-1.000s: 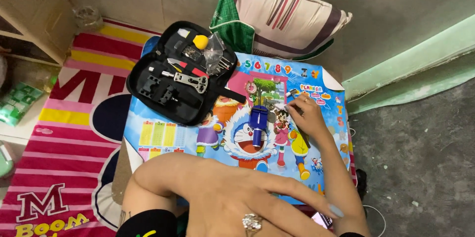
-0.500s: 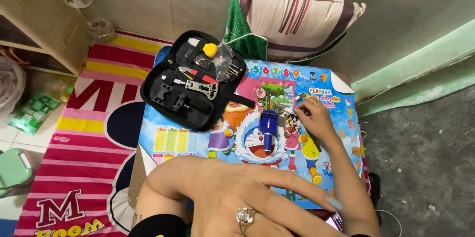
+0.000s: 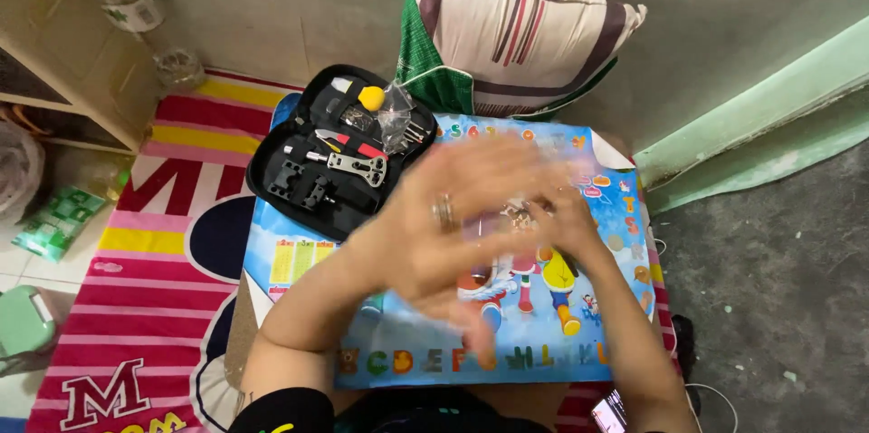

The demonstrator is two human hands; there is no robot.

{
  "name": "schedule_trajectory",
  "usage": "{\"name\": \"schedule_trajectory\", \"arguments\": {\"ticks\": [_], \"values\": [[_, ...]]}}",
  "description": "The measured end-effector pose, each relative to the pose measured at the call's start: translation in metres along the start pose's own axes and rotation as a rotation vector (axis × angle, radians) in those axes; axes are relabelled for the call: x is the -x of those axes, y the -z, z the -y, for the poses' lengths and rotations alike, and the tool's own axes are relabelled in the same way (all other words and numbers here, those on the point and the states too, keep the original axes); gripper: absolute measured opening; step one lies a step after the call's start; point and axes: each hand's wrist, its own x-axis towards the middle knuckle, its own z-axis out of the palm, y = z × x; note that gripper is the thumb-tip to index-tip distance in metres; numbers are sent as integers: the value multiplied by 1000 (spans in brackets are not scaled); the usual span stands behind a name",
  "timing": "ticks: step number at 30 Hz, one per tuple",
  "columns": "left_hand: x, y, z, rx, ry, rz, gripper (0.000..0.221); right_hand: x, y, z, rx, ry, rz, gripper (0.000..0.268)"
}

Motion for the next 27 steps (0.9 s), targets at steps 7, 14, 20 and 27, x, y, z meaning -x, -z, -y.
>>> {"name": "schedule_trajectory", "arguments": {"ticks": [7, 14, 20, 27], "values": [[31, -37, 81, -420, 507, 260, 38, 6, 2, -2, -24, 272, -77, 6], [60, -121, 191, -806, 915, 770, 91, 2, -17, -13, 111, 348, -199, 19], [106, -225, 291, -1328, 741, 616, 42, -4, -34, -22, 55, 405, -390, 24], [138, -206, 293, -1731, 475, 965, 61, -3, -34, -21, -20, 447, -442, 23]]}}
